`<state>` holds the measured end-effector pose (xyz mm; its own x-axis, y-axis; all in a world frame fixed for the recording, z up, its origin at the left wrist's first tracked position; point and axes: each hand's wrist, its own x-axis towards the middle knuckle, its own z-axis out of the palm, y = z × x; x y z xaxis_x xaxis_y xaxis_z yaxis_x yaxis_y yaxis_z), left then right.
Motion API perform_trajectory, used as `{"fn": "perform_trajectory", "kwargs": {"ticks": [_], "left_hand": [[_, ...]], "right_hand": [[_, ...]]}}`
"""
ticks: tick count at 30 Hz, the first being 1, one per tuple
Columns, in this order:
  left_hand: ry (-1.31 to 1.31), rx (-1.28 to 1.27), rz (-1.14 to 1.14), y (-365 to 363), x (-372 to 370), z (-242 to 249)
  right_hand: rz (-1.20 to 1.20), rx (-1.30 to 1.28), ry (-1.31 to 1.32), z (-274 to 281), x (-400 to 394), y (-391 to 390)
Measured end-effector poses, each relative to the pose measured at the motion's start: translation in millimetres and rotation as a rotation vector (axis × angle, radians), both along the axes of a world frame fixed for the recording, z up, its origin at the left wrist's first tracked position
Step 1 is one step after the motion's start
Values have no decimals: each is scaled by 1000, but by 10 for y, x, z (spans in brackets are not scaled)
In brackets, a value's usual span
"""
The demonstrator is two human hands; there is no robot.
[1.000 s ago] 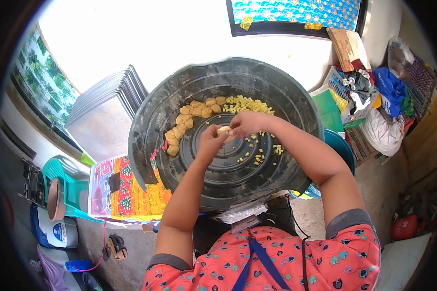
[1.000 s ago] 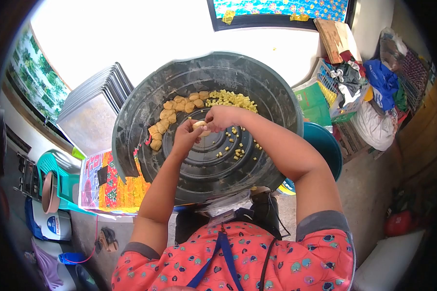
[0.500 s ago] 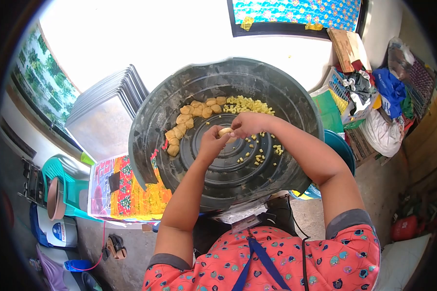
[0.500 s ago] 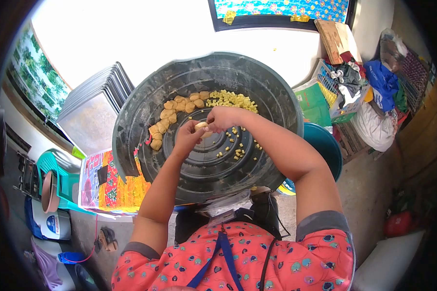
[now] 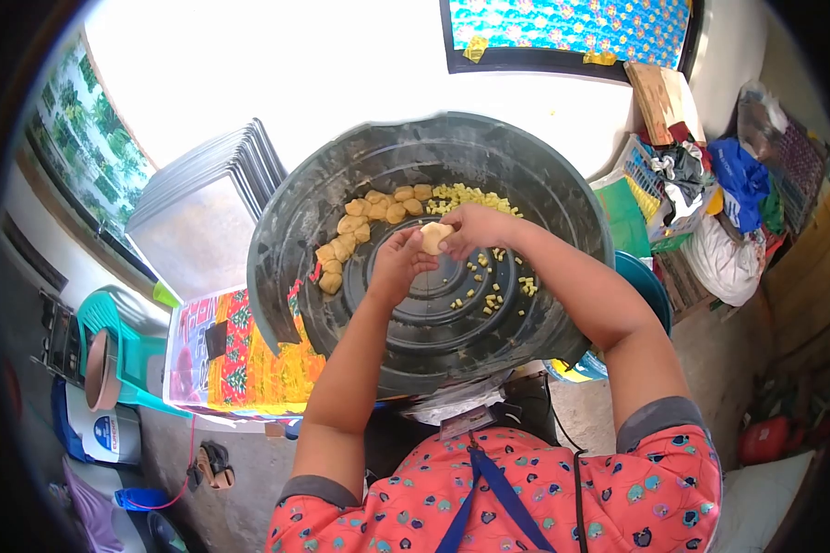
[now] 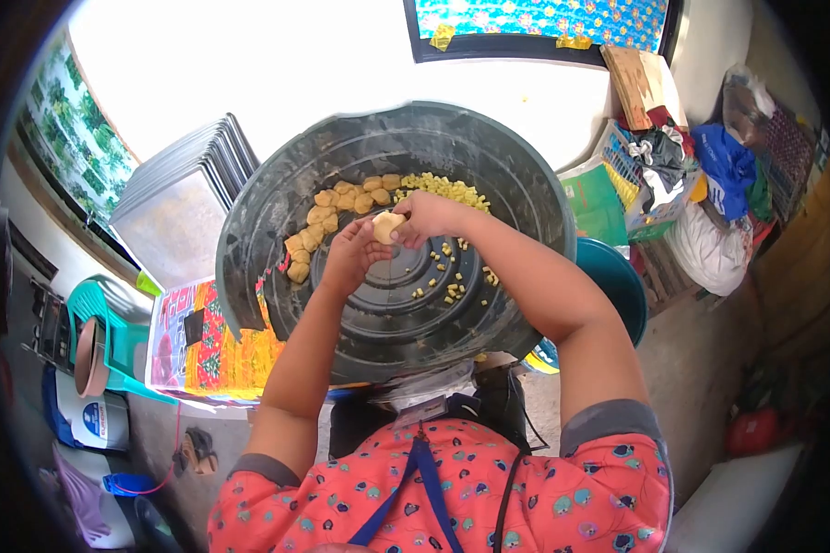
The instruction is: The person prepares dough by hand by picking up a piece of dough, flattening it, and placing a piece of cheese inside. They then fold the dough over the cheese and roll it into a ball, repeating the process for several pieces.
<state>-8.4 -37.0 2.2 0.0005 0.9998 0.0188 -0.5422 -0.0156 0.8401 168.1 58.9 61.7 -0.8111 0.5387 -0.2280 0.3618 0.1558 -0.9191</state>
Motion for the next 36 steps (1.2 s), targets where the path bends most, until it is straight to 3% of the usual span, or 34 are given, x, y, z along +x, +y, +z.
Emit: {"fn": "perform_trajectory", "kwargs": {"ticks": [8,12,15,18,19,22,27,30,32,34,36], "left_hand": [[361,54,95,11,44,46],[268,89,62,-18,94,230],[214,-77,55,-109,130,481],[487,-37,77,-174,49,557],[577,0,90,-133,-43,438],[1295,144,349,-129,-327,43],[1537,-129,294,-243,-559,-447],[1578,-50,412,-262,-495,-287],[1591,-72,384,-285,-423,-247],[1641,-122,283,-276,-405,-303],[1713,-167,202,-289,-401,-376]], "right_hand": [[-21,-61,-29,94,7,-45],[-55,18,-17,296,29,-86],[-119,85,5,397,134,23],[-253,171,132,488,394,241],[-338,94,250,548,535,284],[-520,-50,542,753,1055,316],[-855,11,657,561,2194,93],[-1015,36,525,215,2836,-82],[-998,-44,292,-189,3308,-83],[-625,678,-757,-569,3771,94],[-845,1147,-798,-914,4010,222]]}}
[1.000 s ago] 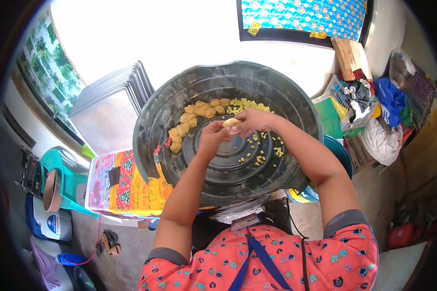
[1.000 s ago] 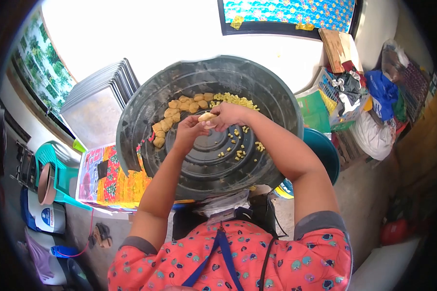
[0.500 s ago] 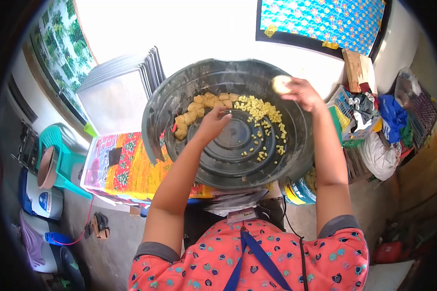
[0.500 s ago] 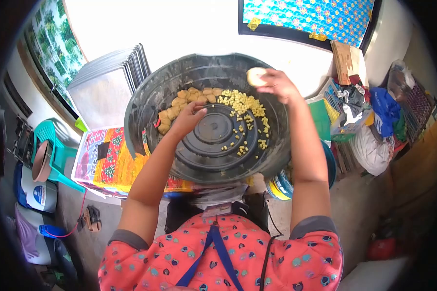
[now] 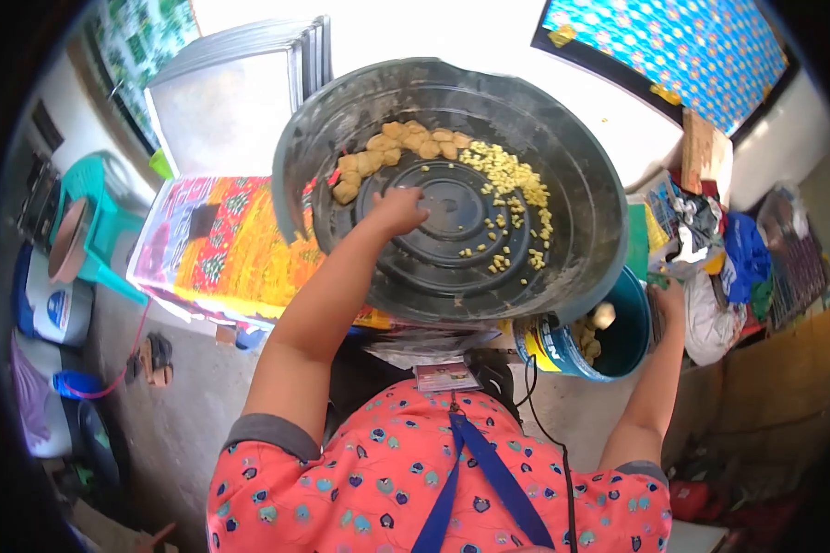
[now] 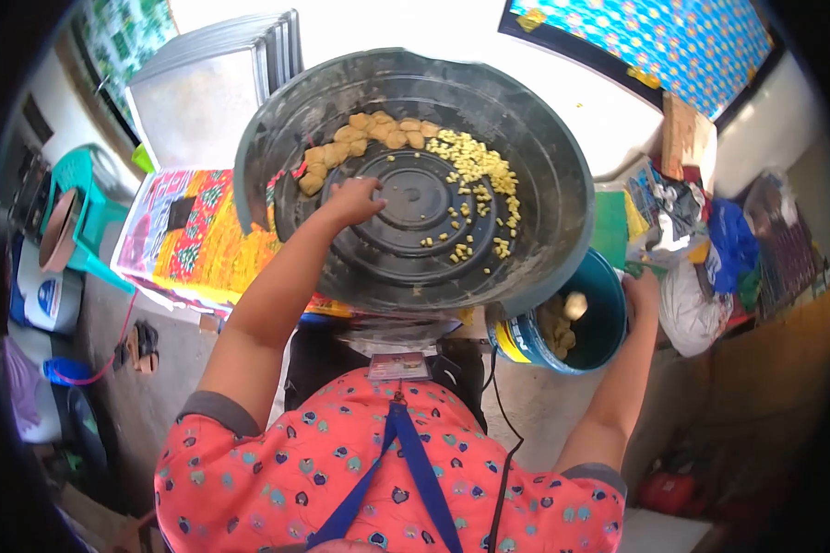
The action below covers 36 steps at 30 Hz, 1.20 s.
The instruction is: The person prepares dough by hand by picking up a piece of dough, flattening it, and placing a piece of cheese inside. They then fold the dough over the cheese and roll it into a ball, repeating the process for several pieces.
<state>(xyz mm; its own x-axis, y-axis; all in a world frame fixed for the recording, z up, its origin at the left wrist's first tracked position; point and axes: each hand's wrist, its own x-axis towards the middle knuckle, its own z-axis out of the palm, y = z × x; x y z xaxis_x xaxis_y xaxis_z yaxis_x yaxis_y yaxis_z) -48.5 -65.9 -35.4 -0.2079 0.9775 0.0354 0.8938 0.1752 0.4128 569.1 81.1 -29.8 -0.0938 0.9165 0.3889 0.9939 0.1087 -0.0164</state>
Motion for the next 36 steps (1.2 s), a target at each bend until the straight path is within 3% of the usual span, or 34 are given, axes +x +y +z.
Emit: {"fn": "perform_trajectory", "kwargs": {"ticks": [2,6,9,12,14,17,20,24,28,29,32,34,36], "left_hand": [[35,-90,-2,-19,-22,7],[7,-35,56,-42,-113,-99],[-11,-22,71,-47,-158,-45],[-9,36,110,-72,-133,39],[-14,58,176,-5,-135,-31],[32,618,302,69,-176,-352],[6,327,266,-47,-221,-91],[-93,-34,366,-58,-301,98],[-67,-311,284,-142,-370,-13],[-81,-345,277,-113,-386,-34],[-36,-279,249,-56,-298,53],[20,-223,188,-24,-197,72],[88,-154,153,-62,-160,91]], "right_hand": [[43,-114,609,361,-193,165],[-27,-84,468,1631,-1318,59],[466,123,224,1819,-1913,382],[590,-11,162,1983,-2657,468],[559,-103,207,1898,-2949,707],[667,-313,238,1557,-3182,1061],[698,-359,86,1029,-3350,1190],[535,-618,-221,231,-3433,1289],[529,-618,-329,213,-3565,1058],[599,-622,-270,187,-3582,1135],[708,-560,-428,405,-3668,1319],[505,-595,-405,549,-3713,1461],[446,-566,-400,622,-3788,1439]]}}
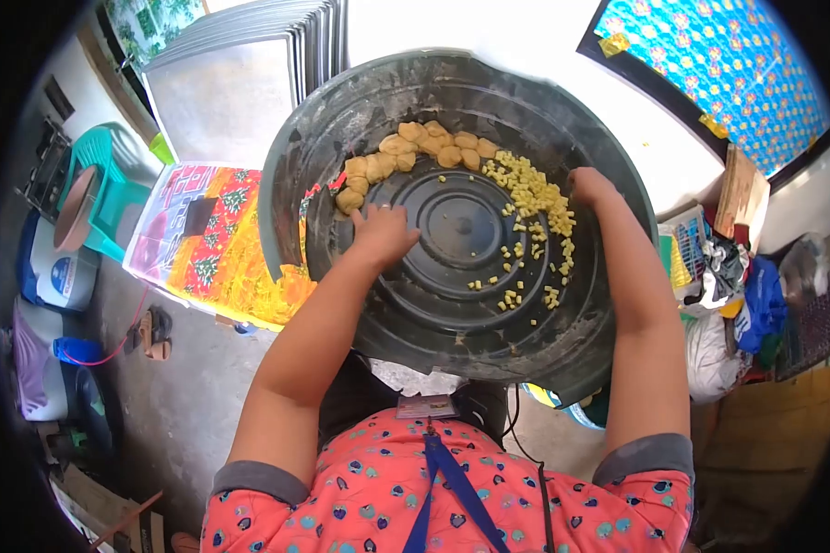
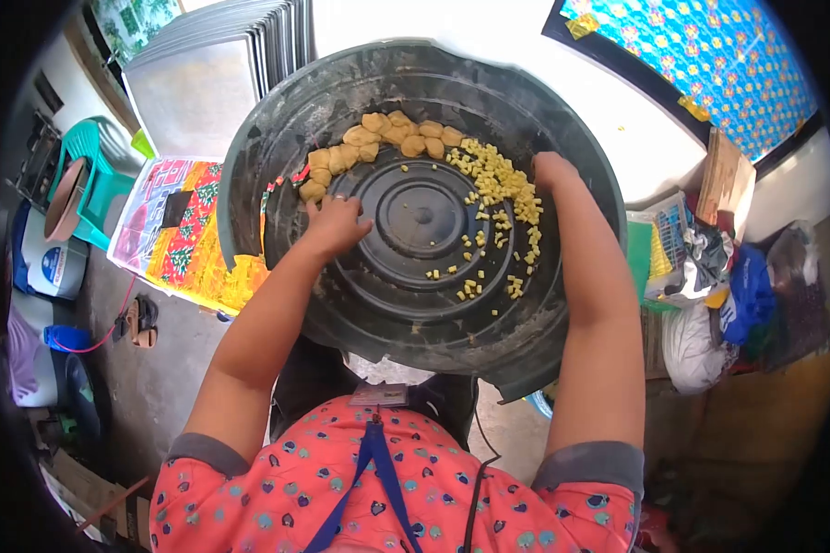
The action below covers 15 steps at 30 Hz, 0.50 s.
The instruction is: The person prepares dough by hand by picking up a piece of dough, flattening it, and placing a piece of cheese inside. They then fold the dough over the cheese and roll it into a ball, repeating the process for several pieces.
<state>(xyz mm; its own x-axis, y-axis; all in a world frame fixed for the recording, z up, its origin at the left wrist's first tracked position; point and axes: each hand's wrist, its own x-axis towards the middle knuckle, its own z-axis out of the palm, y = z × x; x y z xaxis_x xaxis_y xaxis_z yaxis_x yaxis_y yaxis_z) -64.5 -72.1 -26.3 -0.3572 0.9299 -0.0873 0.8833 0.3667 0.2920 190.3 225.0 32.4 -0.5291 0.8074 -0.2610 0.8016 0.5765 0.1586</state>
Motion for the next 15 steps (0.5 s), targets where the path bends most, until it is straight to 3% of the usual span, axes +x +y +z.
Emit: {"fn": "perform_trajectory", "kwargs": {"ticks": [3,5,7,15], "left_hand": [[91,73,-22,-39,35,-4],[106,80,-13,-63,20,-63],[62,-6,-11,-86,8,-65],[-17,-182,-61,-50,-2,-88]], "right_hand": [[123,57,141,-420,-21,81],[140,87,-49,-571,-107,-59],[273,171,-49,-745,-83,-102],[462,318,-40,-837,-115,-196]]}}
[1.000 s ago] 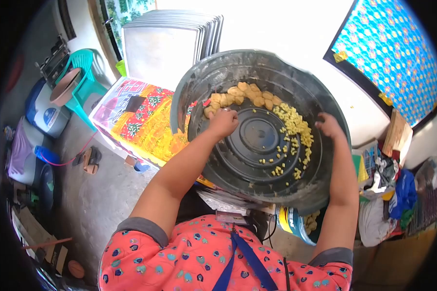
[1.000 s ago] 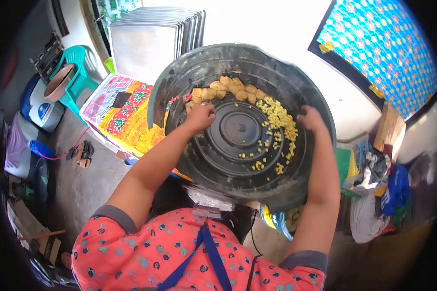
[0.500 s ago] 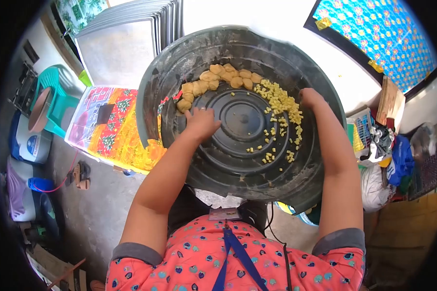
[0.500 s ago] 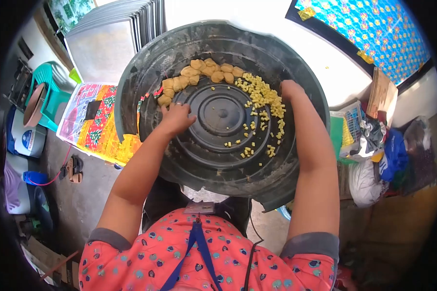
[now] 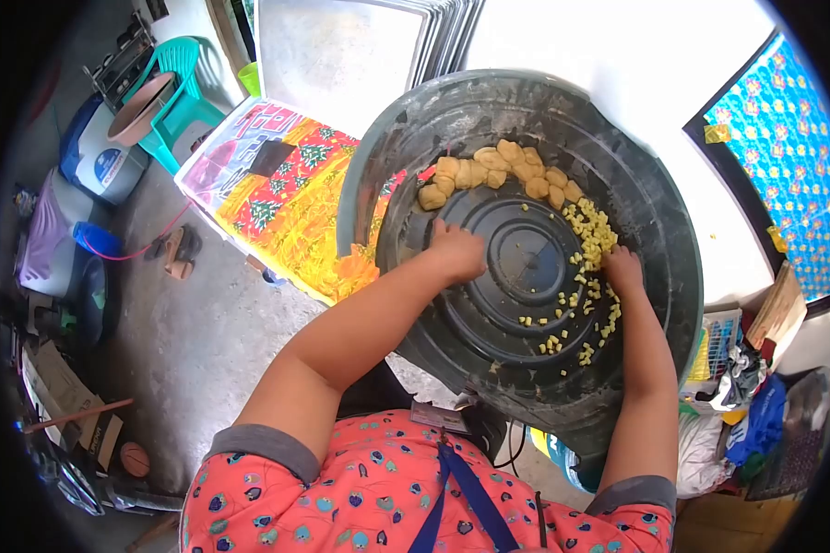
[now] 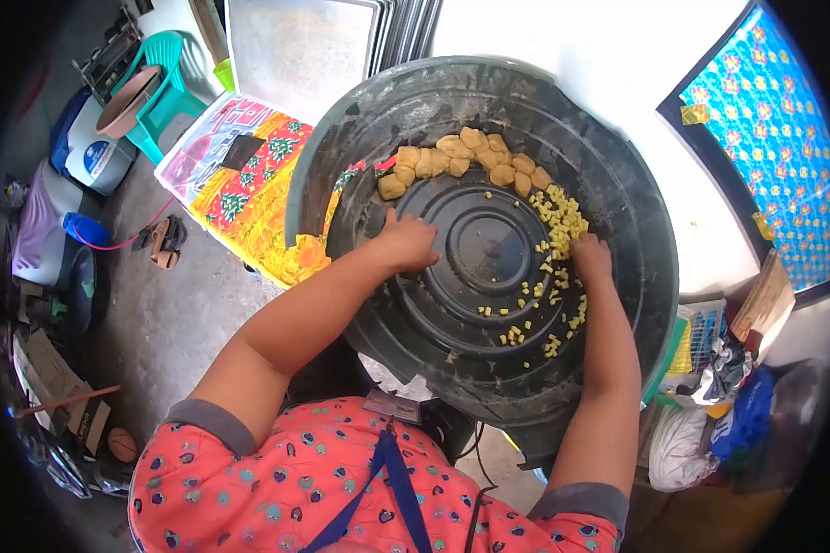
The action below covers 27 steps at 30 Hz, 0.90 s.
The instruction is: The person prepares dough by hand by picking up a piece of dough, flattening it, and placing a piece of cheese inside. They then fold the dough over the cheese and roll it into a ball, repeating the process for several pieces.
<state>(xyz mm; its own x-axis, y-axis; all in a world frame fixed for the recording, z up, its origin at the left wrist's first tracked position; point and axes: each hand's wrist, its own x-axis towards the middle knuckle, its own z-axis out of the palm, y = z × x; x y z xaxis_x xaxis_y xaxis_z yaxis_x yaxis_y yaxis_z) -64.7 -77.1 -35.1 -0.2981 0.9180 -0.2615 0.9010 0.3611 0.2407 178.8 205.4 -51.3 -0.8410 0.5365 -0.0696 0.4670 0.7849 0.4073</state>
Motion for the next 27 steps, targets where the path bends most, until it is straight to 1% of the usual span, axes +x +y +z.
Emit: {"fn": "perform_trajectory", "kwargs": {"ticks": [5,7,10,13,15,16,17,20,23,24,27], "left_hand": [[-27,-51,-4,-1,-23,-53],[-27,-34,-1,-17,-22,-53],[-42,-42,-17,-12,-12,-20],[-40,-35,-19,-23,-19,-44],[-37,-24,-16,-12,-29,-52],[-39,-20,-16,-5,-37,-42],[-41,-19,-18,-6,-27,-30],[-49,40,-68,16,58,80],[-185,87,-126,78,146,326],[-172,98,-139,112,165,422],[-121,112,-141,281,127,629]], "right_hand": [[24,51,-4,-29,-15,-2],[-4,72,-13,-11,3,-16],[-98,34,-59,25,0,5],[-119,20,19,39,-15,1],[-192,-35,109,120,-60,44],[-233,-63,156,220,-101,34],[-224,-72,219,334,-137,32],[-198,-90,396,916,-319,-76],[-112,-121,500,1432,-391,-354],[-71,-135,528,1545,-404,-450],[-59,-241,567,1733,-370,-719]]}}
